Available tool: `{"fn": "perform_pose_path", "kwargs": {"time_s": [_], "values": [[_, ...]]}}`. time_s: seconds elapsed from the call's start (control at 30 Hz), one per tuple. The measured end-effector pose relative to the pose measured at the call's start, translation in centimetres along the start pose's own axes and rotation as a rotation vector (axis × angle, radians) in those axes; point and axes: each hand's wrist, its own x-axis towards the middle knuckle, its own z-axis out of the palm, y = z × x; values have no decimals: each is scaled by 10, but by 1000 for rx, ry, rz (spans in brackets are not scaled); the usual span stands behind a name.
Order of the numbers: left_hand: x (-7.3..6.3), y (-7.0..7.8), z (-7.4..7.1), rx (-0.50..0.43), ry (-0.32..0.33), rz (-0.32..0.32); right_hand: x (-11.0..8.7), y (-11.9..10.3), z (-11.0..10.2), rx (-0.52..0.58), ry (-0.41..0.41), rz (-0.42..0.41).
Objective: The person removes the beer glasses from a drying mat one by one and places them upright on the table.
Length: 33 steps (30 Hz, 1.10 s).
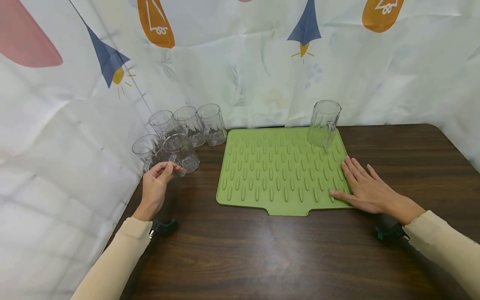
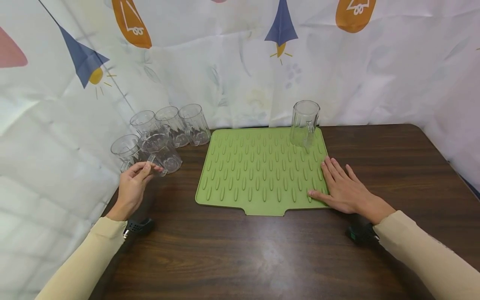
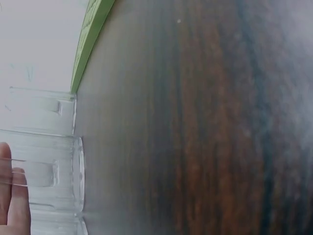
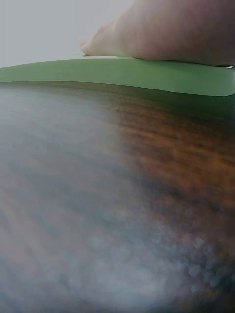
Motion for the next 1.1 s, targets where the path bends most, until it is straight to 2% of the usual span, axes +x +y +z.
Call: {"fn": "perform_pose_path", "kwargs": {"time_s": [0.1,0.3,0.5,0.77,0.9,1.0,1.1], "values": [[0,3,-3,15,0,-20,-1,-1,0,6,2,-3],[-3,8,-10,56,-39,-61,-1,-1,0,3,1,-7],[-6,13,-13,54,-50,-81,0,0,0,-4,-1,-5],[-10,22,-12,115,-15,-91,0,2,1,9,3,-17],[-13,29,-10,115,-1,-106,0,3,1,13,5,-24],[-14,35,-9,174,20,-119,-1,3,1,18,5,-27],[-16,41,-9,313,45,-118,-1,3,0,20,5,-29]]}}
